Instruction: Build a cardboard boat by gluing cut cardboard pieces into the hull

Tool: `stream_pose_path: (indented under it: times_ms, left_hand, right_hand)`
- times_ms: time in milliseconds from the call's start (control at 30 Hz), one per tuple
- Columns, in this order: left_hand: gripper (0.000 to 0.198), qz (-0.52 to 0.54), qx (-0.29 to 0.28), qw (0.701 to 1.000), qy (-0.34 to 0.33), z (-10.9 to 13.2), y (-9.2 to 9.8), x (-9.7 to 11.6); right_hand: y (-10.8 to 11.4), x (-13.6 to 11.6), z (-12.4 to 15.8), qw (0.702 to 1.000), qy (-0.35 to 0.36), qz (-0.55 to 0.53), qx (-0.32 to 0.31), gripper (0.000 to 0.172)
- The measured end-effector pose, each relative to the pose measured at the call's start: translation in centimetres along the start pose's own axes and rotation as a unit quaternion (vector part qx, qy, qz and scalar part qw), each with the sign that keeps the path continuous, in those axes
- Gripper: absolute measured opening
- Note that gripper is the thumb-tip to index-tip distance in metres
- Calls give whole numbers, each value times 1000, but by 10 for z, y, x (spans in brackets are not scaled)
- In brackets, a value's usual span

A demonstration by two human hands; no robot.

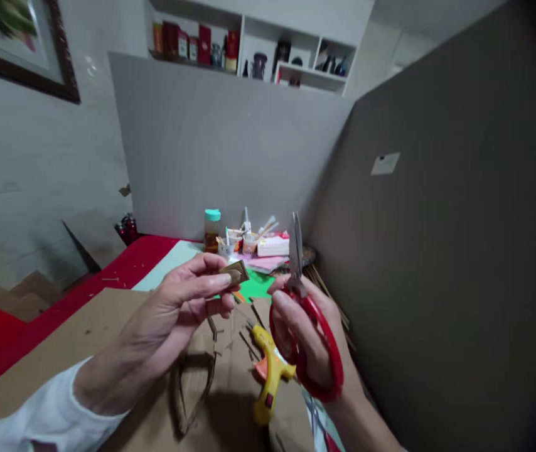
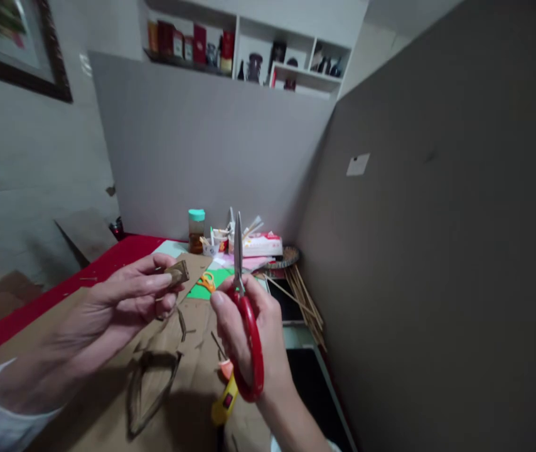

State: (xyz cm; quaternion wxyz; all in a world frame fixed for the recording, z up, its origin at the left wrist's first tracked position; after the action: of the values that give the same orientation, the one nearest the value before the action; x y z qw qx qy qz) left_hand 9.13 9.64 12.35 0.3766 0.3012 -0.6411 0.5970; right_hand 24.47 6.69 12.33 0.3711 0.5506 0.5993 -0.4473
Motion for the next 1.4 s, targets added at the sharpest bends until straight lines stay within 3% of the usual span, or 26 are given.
stream_pose_path:
  times_ms: [133,267,467,600,767,867,1200,1400]
  left_hand:
    - [17,67,6,998,-4,-3,0,0]
    - [15,52,-33,998,2,5,-10,-9]
    - [11,-9,-54,998,-4,13,-24,-22]
    - [11,-64,-61,996,0,12,-22,-28]
    - [11,-154,-138,978,32,8,-26,-39]
    - [11,-157,-162,974,31,6,-28,-37]
    - [8,-44,-66,995,-61,8,-13,12]
    - [2,-23,-27,994,-100,8,-3,25]
  right_hand:
    - [-11,-9,-4,998,27,62,5,32]
    - [-20,-15,-7,995,46,85,0,28]
    - [-12,-15,-2,994,57,89,6,27]
    - [-6,-9,-3,994,25,100,-19,27]
    - [-7,-1,-5,992,-38,92,-80,30]
    - [-5,1,-6,991,-62,84,-80,33]
    - [-1,-2,-14,987,15,159,-29,29]
    - [-20,-1,-10,980,10,179,-85,34]
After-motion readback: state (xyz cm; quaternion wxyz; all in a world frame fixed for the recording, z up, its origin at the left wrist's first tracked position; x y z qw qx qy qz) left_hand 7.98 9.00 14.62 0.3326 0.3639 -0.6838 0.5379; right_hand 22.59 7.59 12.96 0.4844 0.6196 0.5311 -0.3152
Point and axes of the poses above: each hand's wrist, its own z-axis away from the middle knuckle, its own y-axis out of the back of the hand, x = y × z, the point moved 10 cm from there along -z, towards the middle knuckle, and after that the axes turned 6 degrees about x, right-handed, at the moved point
